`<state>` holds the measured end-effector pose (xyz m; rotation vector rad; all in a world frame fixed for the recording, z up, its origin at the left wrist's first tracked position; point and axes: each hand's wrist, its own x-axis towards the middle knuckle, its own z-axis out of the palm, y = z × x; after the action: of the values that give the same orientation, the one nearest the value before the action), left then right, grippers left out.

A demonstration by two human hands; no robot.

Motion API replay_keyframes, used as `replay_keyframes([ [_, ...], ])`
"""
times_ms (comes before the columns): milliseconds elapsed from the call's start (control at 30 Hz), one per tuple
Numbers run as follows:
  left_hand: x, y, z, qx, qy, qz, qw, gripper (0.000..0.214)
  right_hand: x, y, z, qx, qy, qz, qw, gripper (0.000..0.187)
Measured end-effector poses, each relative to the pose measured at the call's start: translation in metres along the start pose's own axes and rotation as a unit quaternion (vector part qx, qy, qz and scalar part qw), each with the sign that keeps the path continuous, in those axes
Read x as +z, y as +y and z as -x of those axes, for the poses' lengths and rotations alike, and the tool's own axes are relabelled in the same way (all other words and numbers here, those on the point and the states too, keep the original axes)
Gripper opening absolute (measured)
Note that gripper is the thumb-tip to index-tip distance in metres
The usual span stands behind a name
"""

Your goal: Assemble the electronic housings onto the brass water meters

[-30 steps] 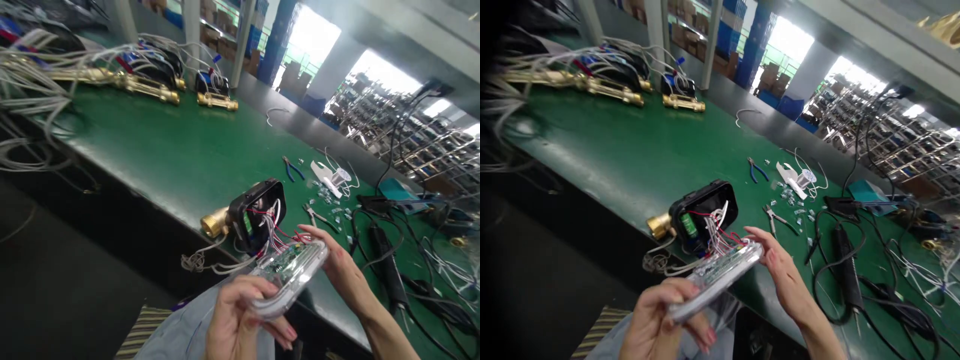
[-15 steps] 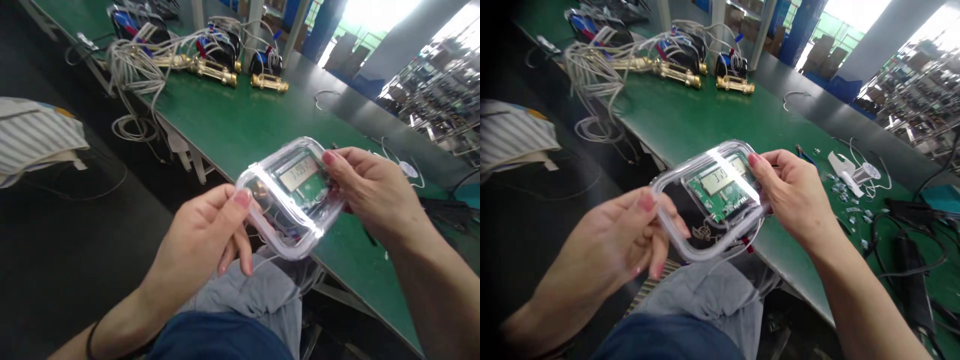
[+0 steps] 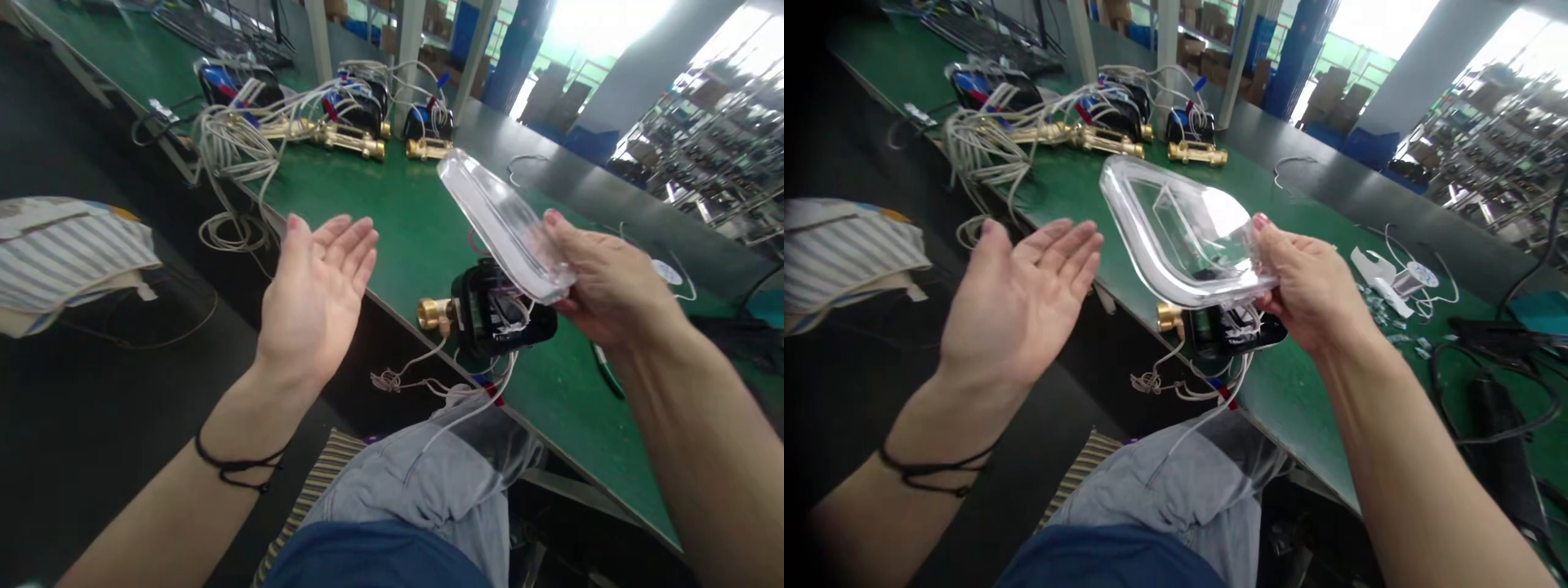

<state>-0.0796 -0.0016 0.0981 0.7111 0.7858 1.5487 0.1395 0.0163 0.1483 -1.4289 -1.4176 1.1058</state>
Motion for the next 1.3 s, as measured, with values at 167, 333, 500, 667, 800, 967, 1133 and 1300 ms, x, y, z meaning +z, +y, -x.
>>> replay_keyframes([
  [167, 0.032, 0.007, -0.003, -0.019, -0.035, 0.056, 0.998, 0.067, 0.002, 0.000, 0.007, -0.022, 0.023, 0.022, 0.999, 0.038],
  [333, 0.055, 0.017, -0.002, 0.024, -0.040, 0.087, 0.995, 0.064, 0.002, 0.002, 0.009, -0.025, 0.022, 0.010, 0.999, 0.042],
  [500, 0.062, 0.009, 0.002, 0.034, -0.042, 0.105, 0.993, 0.059, 0.000, 0.014, 0.020, -0.061, 0.094, -0.029, 0.993, 0.037],
  [667, 0.057, -0.001, 0.005, -0.026, -0.039, 0.096, 0.994, 0.055, 0.006, 0.024, 0.034, -0.073, 0.110, 0.022, 0.991, 0.039],
  [800, 0.049, -0.005, 0.008, -0.061, -0.010, 0.116, 0.991, 0.054, 0.009, 0.024, 0.040, -0.100, 0.152, 0.033, 0.983, 0.042],
  [967, 0.044, -0.011, 0.016, -0.060, -0.033, 0.134, 0.989, 0.054, 0.013, 0.023, 0.047, -0.108, 0.139, 0.049, 0.983, 0.043],
  [1133, 0.047, -0.013, 0.021, -0.061, -0.046, 0.131, 0.988, 0.051, 0.014, 0.027, 0.050, -0.098, 0.138, 0.023, 0.985, 0.044],
  [1300, 0.050, -0.013, 0.022, -0.069, -0.054, 0.129, 0.988, 0.051, 0.012, 0.031, 0.054, -0.088, 0.147, 0.002, 0.985, 0.047],
])
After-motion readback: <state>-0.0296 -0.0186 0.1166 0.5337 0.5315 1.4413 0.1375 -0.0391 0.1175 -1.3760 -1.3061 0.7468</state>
